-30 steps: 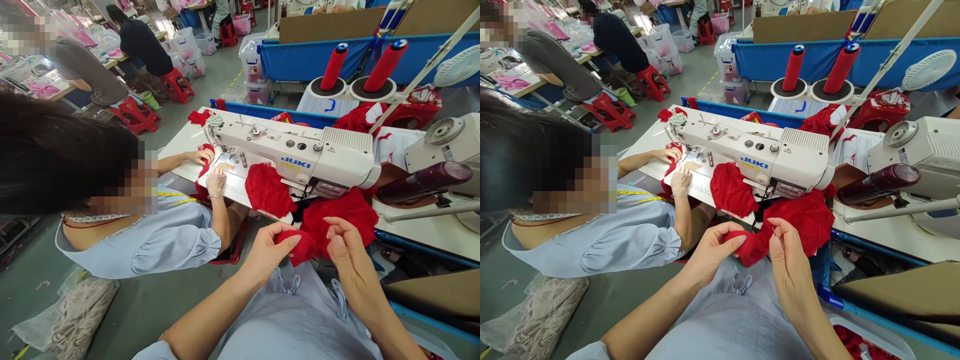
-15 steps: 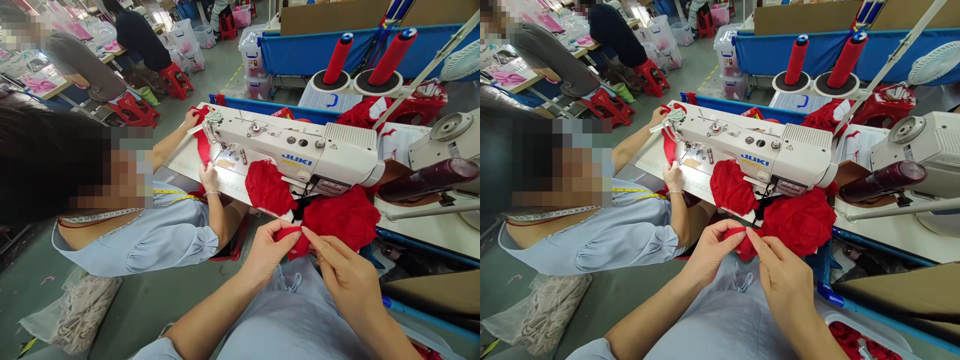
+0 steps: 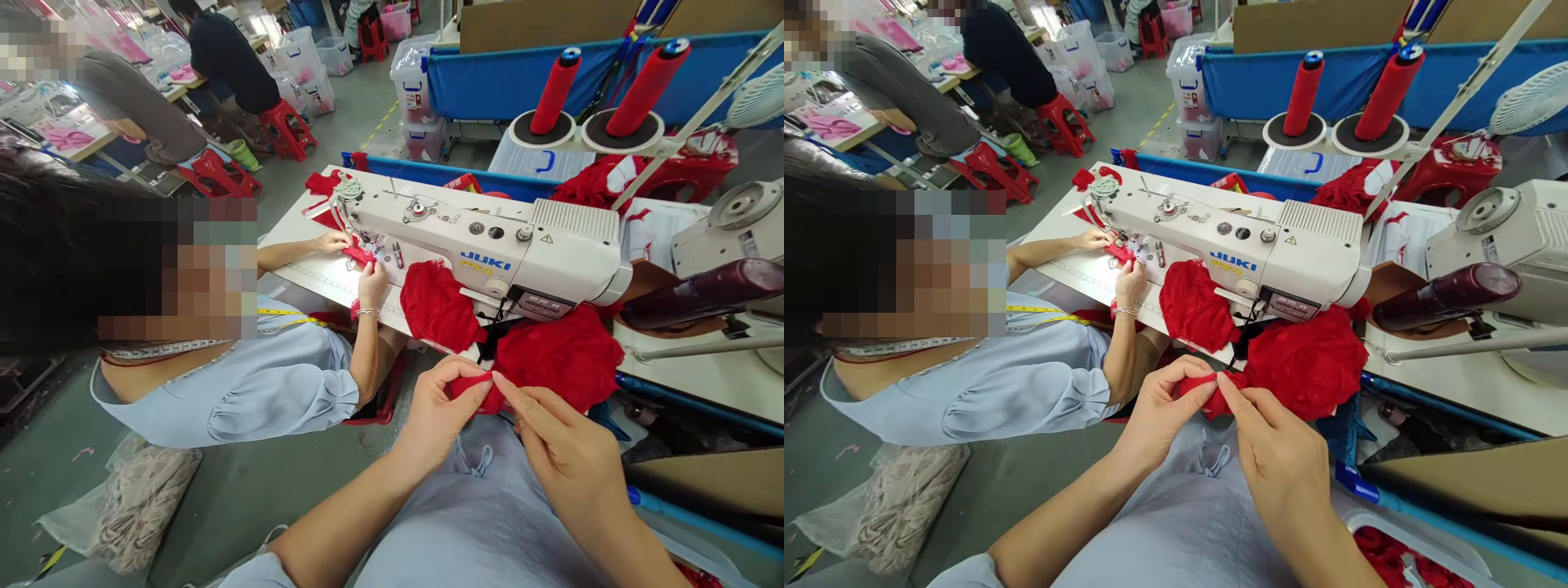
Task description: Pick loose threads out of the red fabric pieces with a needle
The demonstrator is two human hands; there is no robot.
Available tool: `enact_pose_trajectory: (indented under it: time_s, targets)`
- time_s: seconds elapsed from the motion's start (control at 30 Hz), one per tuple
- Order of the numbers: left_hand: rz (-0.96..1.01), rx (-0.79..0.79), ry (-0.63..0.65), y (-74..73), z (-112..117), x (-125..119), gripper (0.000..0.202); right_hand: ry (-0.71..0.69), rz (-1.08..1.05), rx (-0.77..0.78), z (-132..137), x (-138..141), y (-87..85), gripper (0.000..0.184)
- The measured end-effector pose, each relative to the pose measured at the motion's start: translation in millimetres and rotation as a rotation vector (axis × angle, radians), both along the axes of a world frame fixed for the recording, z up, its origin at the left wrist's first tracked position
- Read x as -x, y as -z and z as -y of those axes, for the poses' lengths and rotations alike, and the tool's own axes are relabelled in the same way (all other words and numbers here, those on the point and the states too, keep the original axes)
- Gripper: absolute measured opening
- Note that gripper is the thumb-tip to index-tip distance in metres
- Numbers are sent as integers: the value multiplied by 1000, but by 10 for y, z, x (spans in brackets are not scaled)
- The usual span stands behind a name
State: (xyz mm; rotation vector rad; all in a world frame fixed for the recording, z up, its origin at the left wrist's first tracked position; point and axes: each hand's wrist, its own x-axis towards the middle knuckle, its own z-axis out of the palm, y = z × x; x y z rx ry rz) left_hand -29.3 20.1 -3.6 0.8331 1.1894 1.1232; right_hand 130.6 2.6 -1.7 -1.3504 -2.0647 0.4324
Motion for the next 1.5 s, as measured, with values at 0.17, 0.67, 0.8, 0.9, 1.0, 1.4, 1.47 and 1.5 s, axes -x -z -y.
enact_pose_trajectory:
  time_s: [0.17,0.67,0.8,0.9,1.0,1.4,1.47,1.5]
  targets:
    - [163,64,7,7,-14,-21,13,-38,-192,28,-45,42,-60,42]
    - [145,63,-28,-9,-21,-40,17,-45,-172,39,-72,22,-54,40]
    - [189,58,14,-18,-22,-34,18,-36,-354,116,-75,46,-73,38]
    - [258,102,19,-34,-25,-29,20,9,-524,270,-63,67,-58,33]
    - [284,141,16,-41,-16,-27,23,97,-693,475,-50,79,-10,27]
    - [323,283,-23,-27,17,-23,34,-100,-258,54,-37,31,-1,43]
    - [325,274,-27,-22,23,-19,34,-105,-175,19,-29,20,22,42]
    - [325,267,-31,-17,27,-17,33,-105,-143,3,-24,15,35,42]
